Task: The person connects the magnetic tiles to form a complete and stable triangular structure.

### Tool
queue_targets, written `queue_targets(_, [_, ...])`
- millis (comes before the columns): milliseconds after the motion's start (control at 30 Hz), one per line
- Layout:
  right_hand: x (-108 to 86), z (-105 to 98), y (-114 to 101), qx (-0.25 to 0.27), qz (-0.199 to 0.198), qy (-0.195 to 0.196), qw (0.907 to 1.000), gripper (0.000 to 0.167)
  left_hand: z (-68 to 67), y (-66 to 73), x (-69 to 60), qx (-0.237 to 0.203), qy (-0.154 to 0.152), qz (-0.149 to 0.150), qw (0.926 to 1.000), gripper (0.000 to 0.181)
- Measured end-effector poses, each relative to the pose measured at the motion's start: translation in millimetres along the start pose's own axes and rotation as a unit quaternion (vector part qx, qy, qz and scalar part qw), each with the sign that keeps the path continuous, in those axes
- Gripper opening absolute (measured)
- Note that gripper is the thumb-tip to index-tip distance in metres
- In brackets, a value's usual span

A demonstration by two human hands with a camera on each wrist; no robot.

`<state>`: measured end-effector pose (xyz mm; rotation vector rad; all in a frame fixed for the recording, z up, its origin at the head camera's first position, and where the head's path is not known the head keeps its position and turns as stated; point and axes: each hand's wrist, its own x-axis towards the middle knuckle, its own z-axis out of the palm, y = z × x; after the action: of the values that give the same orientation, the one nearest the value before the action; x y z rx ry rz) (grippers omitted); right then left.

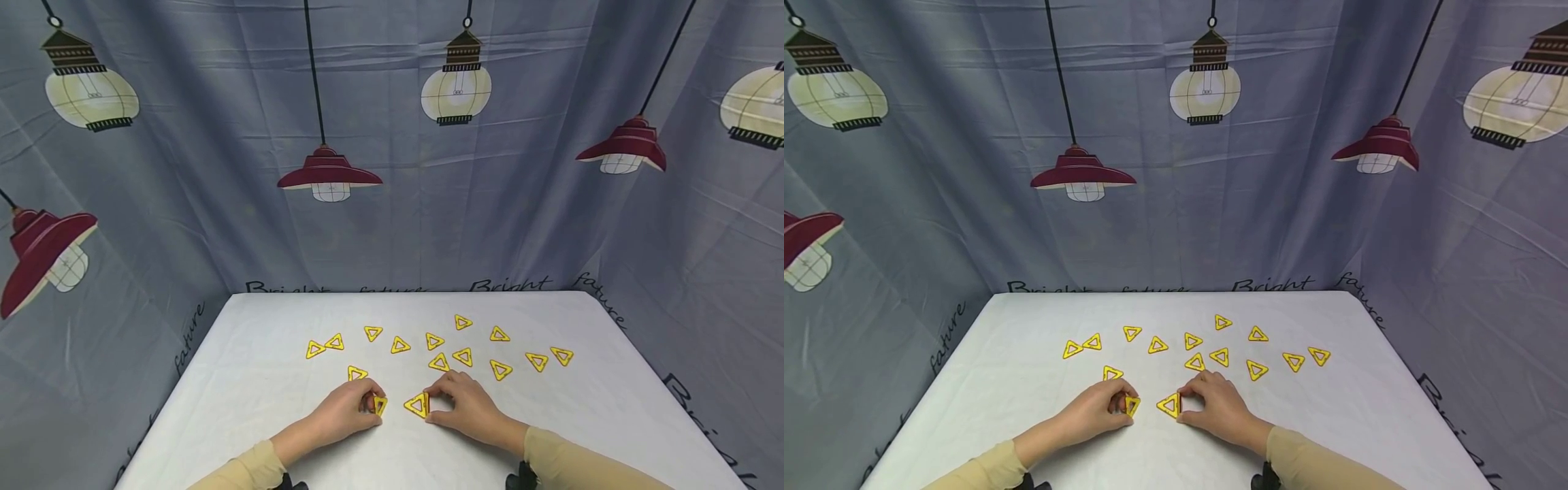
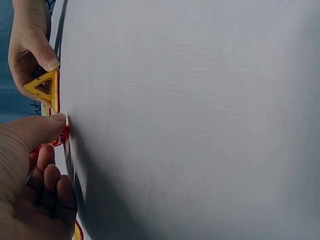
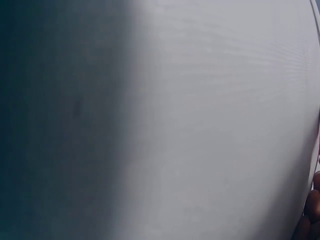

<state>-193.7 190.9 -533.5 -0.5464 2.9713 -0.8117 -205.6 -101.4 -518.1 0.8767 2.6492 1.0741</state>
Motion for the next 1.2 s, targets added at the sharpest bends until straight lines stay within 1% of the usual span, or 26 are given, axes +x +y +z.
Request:
queue_targets(233, [0.8, -1, -1, -0.003, 0.003, -0.011, 0.9999, 0.042, 4.1, 3.8, 2.2, 0.012, 0.003, 0.009, 0.9999, 0.033])
queue_targets(433, [4.6, -5, 0, -0.004, 0.004, -0.036, 0.9993, 0.042, 7.7, 5.6, 6.6, 0.023, 0.001, 0.021, 0.9995, 0.032])
queue_targets(600, [10.2, -12, 2, -0.003, -0.011, -0.065, 0.9978, 0.043, 6.5, 5.1, 14.1, 0.03, 0.005, 0.009, 0.9995, 0.032])
queue_targets(767, [16.3, -14, 4, 0.003, -0.022, -0.084, 0.9962, 0.043, 5.7, 5.3, 20.2, 0.029, -0.01, 0.002, 0.9995, 0.035])
queue_targets(833, [18.4, -13, 5, 0.005, -0.024, -0.089, 0.9958, 0.043, 5.9, 5.9, 21.4, 0.028, -0.013, 0.001, 0.9995, 0.035])
queue_targets(1033, [21.7, -13, 6, 0.0, -0.034, -0.087, 0.9956, 0.043, 7.6, 7.1, 25.3, 0.03, -0.008, 0.006, 0.9995, 0.03])
queue_targets(1200, [22.6, -15, 5, -0.002, -0.037, -0.087, 0.9955, 0.043, 8.3, 9.5, 30.5, 0.045, -0.007, 0.01, 0.9989, 0.029])
